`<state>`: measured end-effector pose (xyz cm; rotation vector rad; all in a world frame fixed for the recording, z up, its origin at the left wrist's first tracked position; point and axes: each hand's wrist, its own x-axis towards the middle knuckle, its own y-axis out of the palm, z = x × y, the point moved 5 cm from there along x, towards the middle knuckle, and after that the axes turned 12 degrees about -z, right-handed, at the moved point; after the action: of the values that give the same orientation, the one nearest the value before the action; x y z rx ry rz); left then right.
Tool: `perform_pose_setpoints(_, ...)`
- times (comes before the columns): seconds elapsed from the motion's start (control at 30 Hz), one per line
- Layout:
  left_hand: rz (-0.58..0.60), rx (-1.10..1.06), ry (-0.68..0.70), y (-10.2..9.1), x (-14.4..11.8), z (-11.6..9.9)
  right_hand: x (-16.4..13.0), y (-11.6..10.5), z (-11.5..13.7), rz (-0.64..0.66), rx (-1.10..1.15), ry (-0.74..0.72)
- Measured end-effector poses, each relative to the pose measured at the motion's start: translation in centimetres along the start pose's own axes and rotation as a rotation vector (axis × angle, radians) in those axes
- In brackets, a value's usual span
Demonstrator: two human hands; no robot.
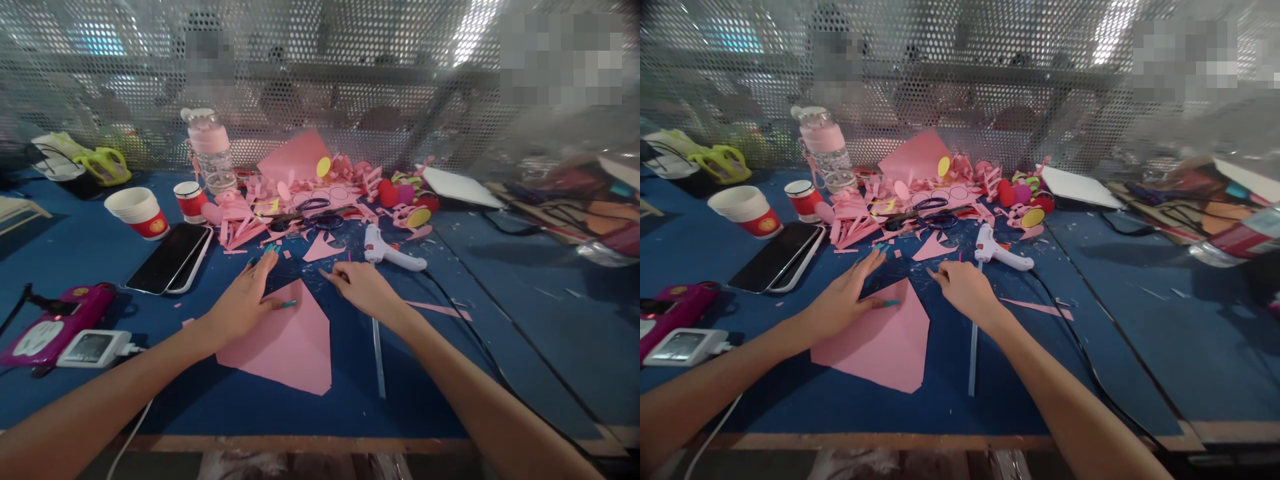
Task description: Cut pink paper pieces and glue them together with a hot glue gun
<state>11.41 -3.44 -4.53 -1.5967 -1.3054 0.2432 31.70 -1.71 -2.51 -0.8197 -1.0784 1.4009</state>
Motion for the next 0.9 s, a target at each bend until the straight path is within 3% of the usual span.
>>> perform_pose_setpoints(0.1,-0.011,-0.036,0.046,-0.3,0.0,-0.9,0.0,0.2,-0.1,-0.019,-0.026,-0.013)
perform_pose_setpoints(0.27,0.095,0.03,0.136,0.5,-0.3,-2.3,0.0,0.4,-0.2,-0.047,-0.026,-0.036)
perform_pose_setpoints(0.47,0.151,0.082,0.184,1.4,-0.9,-2.2,-0.1,0.5,-0.1,-0.037,-0.041,0.0)
perform_pose_setpoints(0.9,0.233,0.114,0.198,1.2,-0.5,-2.5,-1.0,-0.9,0.0,0.011,-0.397,0.028)
